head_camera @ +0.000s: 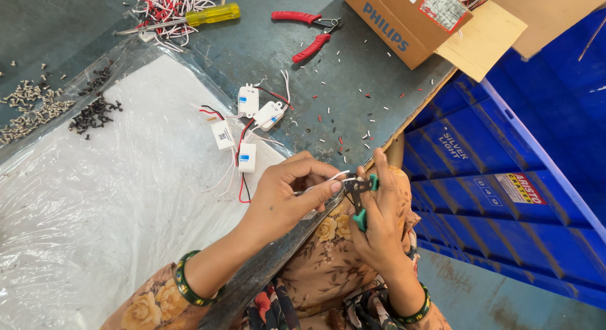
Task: The person repeatedly strips insulation from the ends of red, white, and black wires attached to small white electrical modules using green-handled wire strippers. The person then places the processed modules into a cardboard box on the table.
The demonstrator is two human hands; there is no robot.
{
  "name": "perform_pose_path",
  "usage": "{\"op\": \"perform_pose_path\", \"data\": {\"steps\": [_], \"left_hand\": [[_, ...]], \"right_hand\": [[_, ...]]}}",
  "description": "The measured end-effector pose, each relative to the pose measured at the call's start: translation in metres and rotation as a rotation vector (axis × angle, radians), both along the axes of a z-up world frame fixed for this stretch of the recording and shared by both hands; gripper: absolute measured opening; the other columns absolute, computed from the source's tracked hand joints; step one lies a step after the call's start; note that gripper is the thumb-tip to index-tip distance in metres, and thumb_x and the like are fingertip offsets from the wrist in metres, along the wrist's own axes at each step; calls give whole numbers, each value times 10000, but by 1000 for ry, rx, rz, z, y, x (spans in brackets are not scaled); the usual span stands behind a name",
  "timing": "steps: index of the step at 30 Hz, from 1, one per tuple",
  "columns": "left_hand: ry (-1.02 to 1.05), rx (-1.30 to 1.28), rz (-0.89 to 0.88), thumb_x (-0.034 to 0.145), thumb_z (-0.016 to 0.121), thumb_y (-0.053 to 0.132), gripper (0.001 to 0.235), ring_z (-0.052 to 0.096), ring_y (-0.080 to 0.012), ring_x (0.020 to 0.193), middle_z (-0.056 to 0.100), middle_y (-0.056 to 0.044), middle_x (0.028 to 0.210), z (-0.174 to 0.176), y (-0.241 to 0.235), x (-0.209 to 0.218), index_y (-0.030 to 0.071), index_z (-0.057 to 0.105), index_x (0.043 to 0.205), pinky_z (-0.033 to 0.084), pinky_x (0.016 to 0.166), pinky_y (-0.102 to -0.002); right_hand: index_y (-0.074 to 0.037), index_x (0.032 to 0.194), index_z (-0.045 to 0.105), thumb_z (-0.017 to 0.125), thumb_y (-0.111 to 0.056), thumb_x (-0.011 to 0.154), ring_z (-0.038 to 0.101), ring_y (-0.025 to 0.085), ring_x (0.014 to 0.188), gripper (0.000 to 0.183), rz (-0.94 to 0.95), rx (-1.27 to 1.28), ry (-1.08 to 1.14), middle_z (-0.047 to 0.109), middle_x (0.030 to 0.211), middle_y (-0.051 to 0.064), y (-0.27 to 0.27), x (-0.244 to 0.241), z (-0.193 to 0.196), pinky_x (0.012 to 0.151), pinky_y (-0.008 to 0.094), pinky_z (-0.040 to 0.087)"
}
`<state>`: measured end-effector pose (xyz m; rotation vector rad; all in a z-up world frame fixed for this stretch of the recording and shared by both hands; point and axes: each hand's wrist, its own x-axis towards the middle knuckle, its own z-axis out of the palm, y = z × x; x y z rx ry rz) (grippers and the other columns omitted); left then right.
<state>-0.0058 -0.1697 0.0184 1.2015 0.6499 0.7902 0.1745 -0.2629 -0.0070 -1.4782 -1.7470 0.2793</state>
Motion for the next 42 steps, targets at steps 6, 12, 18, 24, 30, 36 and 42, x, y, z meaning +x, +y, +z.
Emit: {"op": "perform_pose_path", "data": {"steps": [6, 12, 18, 24, 30, 36, 42], "left_hand": [[10, 16, -21, 931, 739, 137, 175, 582, -37, 653, 534, 6, 851, 3, -2, -1, 8, 768, 1046, 454, 571, -205], [17, 41, -21, 933, 739, 139, 173, 569, -35, 642, 521, 9, 843, 3, -5, 1, 12, 769, 1046, 431, 571, -203], [17, 78, -32, 944, 737, 147, 173, 585, -34, 653, 539, 3, 846, 0, -6, 2, 8, 768, 1041, 432, 591, -205], [17, 73, -39, 945, 728, 160, 185, 609, -34, 640, 559, -1, 854, -2, -7, 4, 6, 766, 1041, 462, 599, -195], [26, 39, -44, 936, 727, 164, 195, 609, -35, 622, 551, 0, 848, -1, -9, 5, 4, 766, 1040, 464, 585, -197], [3, -3, -88, 953, 706, 190, 208, 621, -37, 643, 585, 6, 865, 4, -9, 6, 7, 731, 1049, 491, 581, -206], [299, 95, -226, 986, 614, 353, 292, 547, -75, 591, 601, -2, 688, 16, -5, -2, 67, 659, 1025, 428, 548, -267]], "right_hand": [[78, 1102, 671, 697, 70, 768, 511, 406, 1320, 335, -75, 31, -183, 508, 1455, 240, -4, 0, 9, 1095, 504, 399], [66, 956, 618, 742, 33, 757, 568, 395, 1224, 237, -74, 150, -219, 585, 1292, 214, -4, 6, 8, 1047, 492, 448], [64, 896, 638, 872, -67, 739, 663, 331, 993, 311, -121, 205, -162, 630, 1137, 209, -9, 12, -8, 785, 375, 548], [53, 813, 647, 904, -106, 696, 666, 292, 844, 324, -150, 212, -172, 647, 1029, 189, -13, 16, -18, 663, 348, 522], [36, 800, 658, 913, -127, 706, 653, 270, 778, 318, -172, 214, -194, 634, 983, 158, -14, 16, -19, 620, 346, 506], [16, 841, 704, 900, -125, 708, 650, 271, 771, 275, -175, 184, -197, 624, 968, 141, -15, 16, -15, 627, 354, 505], [27, 870, 706, 784, -113, 819, 653, 235, 918, 168, 21, -74, 129, 633, 1049, 124, -30, 14, -15, 770, 331, 516]]}}
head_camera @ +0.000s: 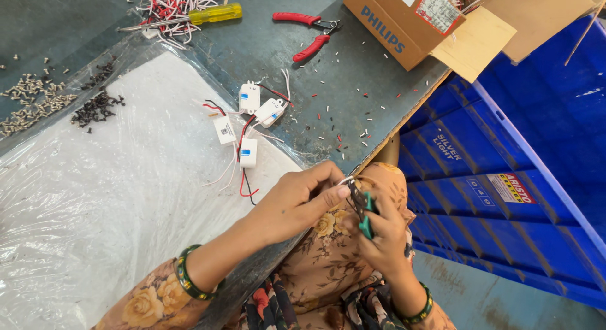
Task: The person repeatedly strips insulation from the ends of red, white, and black wires attached to small white electrical modules using green-handled wire strippers. The person then places the processed modules into a cardboard box on the table.
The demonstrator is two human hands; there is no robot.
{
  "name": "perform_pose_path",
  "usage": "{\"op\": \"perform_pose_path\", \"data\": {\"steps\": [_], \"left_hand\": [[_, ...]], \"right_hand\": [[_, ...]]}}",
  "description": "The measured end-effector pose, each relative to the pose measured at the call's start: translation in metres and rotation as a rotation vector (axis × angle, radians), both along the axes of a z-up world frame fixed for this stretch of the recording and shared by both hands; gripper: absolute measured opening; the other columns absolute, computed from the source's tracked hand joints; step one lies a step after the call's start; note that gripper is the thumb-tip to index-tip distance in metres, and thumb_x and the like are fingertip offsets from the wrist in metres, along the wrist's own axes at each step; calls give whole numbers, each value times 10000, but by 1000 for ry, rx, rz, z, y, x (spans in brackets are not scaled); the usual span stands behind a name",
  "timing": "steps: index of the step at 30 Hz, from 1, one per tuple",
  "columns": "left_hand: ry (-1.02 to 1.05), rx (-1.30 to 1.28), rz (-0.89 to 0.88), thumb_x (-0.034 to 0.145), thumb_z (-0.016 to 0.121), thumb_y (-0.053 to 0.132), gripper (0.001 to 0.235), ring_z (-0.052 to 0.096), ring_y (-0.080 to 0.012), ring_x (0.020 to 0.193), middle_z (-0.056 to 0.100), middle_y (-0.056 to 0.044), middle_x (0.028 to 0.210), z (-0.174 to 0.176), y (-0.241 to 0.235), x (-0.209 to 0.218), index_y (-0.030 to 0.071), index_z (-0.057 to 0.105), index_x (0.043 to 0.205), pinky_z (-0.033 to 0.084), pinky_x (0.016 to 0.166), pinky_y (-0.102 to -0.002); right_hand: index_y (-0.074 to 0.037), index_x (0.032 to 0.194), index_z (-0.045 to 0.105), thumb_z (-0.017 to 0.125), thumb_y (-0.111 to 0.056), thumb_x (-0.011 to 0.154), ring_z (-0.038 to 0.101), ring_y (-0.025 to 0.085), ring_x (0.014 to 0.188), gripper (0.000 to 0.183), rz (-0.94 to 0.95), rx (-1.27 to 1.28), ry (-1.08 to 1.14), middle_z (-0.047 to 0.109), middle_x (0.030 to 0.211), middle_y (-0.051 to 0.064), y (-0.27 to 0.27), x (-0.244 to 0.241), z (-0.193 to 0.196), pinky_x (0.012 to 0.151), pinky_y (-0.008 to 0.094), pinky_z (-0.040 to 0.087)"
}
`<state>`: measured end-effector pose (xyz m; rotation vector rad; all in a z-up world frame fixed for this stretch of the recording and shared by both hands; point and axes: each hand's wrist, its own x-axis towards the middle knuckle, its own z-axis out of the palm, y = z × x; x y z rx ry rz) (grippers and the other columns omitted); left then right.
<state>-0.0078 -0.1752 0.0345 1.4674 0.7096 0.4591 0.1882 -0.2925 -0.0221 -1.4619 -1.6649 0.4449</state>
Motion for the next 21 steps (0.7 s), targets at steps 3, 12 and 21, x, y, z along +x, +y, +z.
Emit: {"op": "perform_pose_path", "data": {"steps": [3, 12, 21], "left_hand": [[-13, 160, -75, 1003, 590, 381, 321, 558, -85, 658, 616, -7, 695, 3, 5, -7, 68, 652, 1040, 449, 614, -282], [-219, 80, -31, 1011, 626, 288, 263, 628, -89, 815, 693, -15, 821, -7, -3, -2, 41, 713, 993, 520, 784, -264], [-192, 25, 39, 1057, 552, 284, 291, 599, -75, 860, 659, -4, 917, -9, -4, 3, 47, 712, 1111, 479, 794, -268]], "right_hand": [[19, 850, 731, 728, -167, 917, 646, 219, 990, 199, 130, -142, 261, 623, 1106, 117, -12, -2, -5, 825, 318, 534], [57, 930, 740, 628, -351, 1048, 603, 204, 978, 439, 390, -355, 819, 592, 1286, 166, -32, 10, -17, 854, 363, 508], [63, 1243, 665, 551, -340, 1103, 582, 293, 1204, 442, 202, -111, 1105, 577, 1346, 172, -26, 8, -16, 1061, 466, 460]]}}
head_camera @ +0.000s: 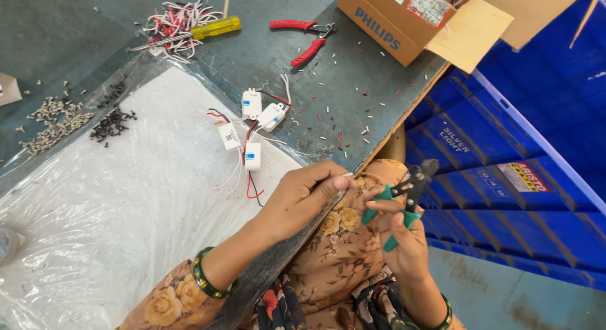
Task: The person repeatedly strips insulation from the ends of red, white, and black wires attached to small white electrical modules using green-handled wire strippers. The person then places the processed modules into a cardboard box on the table.
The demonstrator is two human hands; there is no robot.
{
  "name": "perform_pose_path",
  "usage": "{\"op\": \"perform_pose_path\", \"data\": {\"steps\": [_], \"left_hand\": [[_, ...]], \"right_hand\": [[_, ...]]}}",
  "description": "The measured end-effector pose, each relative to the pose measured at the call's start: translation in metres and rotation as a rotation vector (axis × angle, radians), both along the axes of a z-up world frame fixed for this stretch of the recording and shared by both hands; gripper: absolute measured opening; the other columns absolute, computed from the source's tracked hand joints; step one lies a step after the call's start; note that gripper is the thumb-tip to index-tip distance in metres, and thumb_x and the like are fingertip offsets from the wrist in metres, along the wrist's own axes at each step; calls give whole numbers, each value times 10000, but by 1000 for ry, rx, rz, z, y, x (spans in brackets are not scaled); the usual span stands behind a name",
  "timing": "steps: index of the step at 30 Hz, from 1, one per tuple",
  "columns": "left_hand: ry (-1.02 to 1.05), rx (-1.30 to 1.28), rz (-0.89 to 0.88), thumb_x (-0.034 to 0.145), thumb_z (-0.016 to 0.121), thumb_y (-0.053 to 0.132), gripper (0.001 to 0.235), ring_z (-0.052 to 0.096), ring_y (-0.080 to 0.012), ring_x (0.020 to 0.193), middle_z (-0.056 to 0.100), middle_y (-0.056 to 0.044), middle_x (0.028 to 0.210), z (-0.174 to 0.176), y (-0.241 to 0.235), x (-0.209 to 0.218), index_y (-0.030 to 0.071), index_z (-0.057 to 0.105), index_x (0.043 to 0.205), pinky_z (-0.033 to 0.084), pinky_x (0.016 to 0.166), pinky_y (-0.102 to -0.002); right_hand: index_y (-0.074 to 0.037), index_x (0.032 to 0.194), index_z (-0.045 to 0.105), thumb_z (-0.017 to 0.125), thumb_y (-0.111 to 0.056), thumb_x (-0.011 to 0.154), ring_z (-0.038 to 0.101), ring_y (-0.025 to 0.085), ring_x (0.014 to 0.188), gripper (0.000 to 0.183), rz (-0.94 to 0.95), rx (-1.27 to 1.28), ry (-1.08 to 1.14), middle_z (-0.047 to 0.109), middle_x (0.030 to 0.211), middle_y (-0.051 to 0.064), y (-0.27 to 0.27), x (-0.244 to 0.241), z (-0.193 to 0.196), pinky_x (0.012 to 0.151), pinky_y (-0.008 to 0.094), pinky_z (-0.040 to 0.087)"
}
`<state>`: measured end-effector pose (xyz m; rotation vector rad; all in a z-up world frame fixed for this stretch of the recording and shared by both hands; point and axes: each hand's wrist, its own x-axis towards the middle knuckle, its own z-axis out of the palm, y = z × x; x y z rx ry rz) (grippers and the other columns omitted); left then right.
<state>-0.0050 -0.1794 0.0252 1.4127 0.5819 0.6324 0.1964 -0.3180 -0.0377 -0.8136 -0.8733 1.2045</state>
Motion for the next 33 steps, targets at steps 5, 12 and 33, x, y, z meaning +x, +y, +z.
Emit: {"op": "perform_pose_path", "data": {"steps": [5, 12, 33], "left_hand": [[40, -98, 11, 1030, 478, 232, 318, 496, -72, 685, 541, 34, 817, -15, 3, 5, 51, 720, 1130, 422, 649, -260], [-100, 16, -16, 1061, 556, 192, 264, 597, -67, 853, 646, 0, 849, -31, 8, 8, 11, 710, 1176, 484, 791, -230], [-181, -302, -39, 1000, 659, 201, 193, 558, -55, 718, 633, 8, 798, -24, 1, 8, 15, 687, 1046, 453, 655, -225]], "right_hand": [[57, 1160, 726, 550, -357, 1082, 588, 261, 1212, 457, -75, -96, -350, 623, 1311, 148, -3, -3, 3, 1050, 406, 459], [28, 1101, 745, 620, -202, 1024, 623, 233, 1165, 273, -227, 7, -829, 639, 1230, 110, 8, -6, 28, 1031, 356, 488], [20, 1043, 605, 693, 46, 732, 492, 409, 1391, 324, -259, 195, -1404, 538, 1464, 208, 22, 14, 33, 1148, 487, 376]]}}
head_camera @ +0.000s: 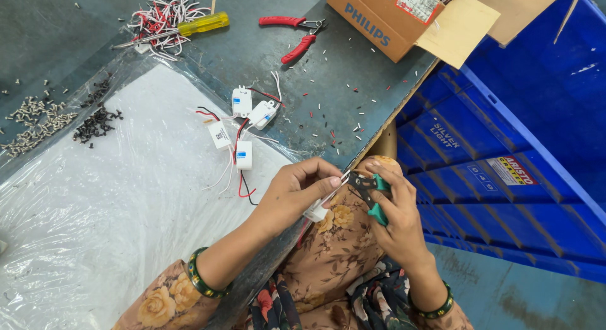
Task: The person repeatedly strips insulation from the ends of red, white, and black wires attached to small white electrical modules using green-handled wire strippers. The person then places the processed modules into a cardboard box on the table.
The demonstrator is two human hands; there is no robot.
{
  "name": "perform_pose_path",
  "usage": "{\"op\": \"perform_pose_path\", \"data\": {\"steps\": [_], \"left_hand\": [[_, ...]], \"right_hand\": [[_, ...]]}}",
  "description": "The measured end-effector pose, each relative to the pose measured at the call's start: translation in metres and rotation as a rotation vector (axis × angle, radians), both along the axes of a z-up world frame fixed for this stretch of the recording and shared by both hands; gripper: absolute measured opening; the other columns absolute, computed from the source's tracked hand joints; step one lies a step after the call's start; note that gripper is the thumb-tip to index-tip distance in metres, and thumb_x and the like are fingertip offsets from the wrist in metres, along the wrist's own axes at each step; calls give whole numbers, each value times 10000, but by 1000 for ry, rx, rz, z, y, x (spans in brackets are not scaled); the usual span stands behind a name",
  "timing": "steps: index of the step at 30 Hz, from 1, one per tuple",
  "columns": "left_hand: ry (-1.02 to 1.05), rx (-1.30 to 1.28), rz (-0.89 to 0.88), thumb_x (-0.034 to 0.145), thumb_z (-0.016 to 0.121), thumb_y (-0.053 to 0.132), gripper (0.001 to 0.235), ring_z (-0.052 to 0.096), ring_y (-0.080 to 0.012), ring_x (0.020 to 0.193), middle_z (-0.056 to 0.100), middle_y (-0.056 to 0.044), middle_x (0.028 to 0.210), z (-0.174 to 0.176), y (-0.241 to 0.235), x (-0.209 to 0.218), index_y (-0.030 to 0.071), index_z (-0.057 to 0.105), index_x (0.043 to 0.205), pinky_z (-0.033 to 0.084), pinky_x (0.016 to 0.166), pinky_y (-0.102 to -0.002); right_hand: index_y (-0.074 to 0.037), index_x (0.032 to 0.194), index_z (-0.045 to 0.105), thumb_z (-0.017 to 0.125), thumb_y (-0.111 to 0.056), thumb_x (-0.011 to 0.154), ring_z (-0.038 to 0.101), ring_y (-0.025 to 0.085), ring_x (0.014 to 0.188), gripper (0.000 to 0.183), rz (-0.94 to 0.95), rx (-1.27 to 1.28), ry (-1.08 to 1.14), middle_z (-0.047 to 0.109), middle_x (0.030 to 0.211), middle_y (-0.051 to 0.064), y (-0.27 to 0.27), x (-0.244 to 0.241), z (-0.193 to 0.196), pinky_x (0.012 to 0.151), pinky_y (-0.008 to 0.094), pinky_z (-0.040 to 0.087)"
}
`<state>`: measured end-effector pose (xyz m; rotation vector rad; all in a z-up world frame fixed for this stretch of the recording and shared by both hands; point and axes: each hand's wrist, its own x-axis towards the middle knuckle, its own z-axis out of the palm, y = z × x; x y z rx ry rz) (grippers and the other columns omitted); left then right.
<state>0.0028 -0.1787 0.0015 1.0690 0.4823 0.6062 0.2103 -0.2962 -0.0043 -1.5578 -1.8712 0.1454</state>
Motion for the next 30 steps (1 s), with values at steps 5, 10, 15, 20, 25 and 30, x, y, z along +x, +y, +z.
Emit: {"op": "perform_pose_path", "data": {"steps": [5, 10, 15, 20, 25, 30], "left_hand": [[70, 53, 25, 988, 662, 207, 185, 528, -42, 684, 646, 32, 808, 1, 0, -1, 32, 703, 1034, 441, 620, -217], [60, 114, 37, 989, 678, 216, 196, 495, -36, 688, 605, 53, 787, 5, 0, -1, 41, 717, 1067, 402, 622, -207], [128, 228, 79, 989, 689, 230, 200, 464, -37, 721, 577, 49, 848, 11, -3, -3, 48, 728, 1063, 377, 634, -209], [223, 401, 126, 976, 697, 231, 183, 474, -54, 747, 572, 21, 879, 16, -4, -4, 77, 745, 1062, 391, 659, -221], [222, 420, 134, 980, 694, 230, 181, 484, -58, 754, 578, 16, 882, 20, -5, -4, 76, 749, 1058, 403, 667, -225], [238, 412, 124, 981, 682, 239, 190, 488, -54, 749, 596, 18, 887, 20, -6, -3, 74, 736, 1058, 409, 661, -224]], "right_hand": [[17, 1179, 575, 675, 54, 731, 390, 484, 1473, 460, 135, 23, 94, 436, 1537, 247, 5, -1, 1, 1221, 567, 295], [-4, 1275, 588, 696, -8, 831, 264, 505, 1536, 457, 129, -21, 85, 360, 1603, 248, 6, -5, 4, 1254, 619, 190], [-6, 1336, 608, 670, -44, 841, 152, 513, 1561, 500, 110, -101, 95, 303, 1629, 257, 3, -7, 8, 1249, 612, 124], [15, 1274, 609, 673, -41, 848, 227, 501, 1533, 434, 103, -81, 72, 349, 1596, 252, 4, -6, 9, 1237, 588, 176], [13, 1135, 576, 712, -13, 886, 558, 407, 1348, 284, 106, -2, 135, 518, 1422, 213, 4, -7, 7, 1070, 436, 507], [45, 992, 702, 820, -77, 748, 666, 346, 988, 297, -56, 93, -24, 625, 1138, 198, 2, -8, 6, 819, 398, 542]]}}
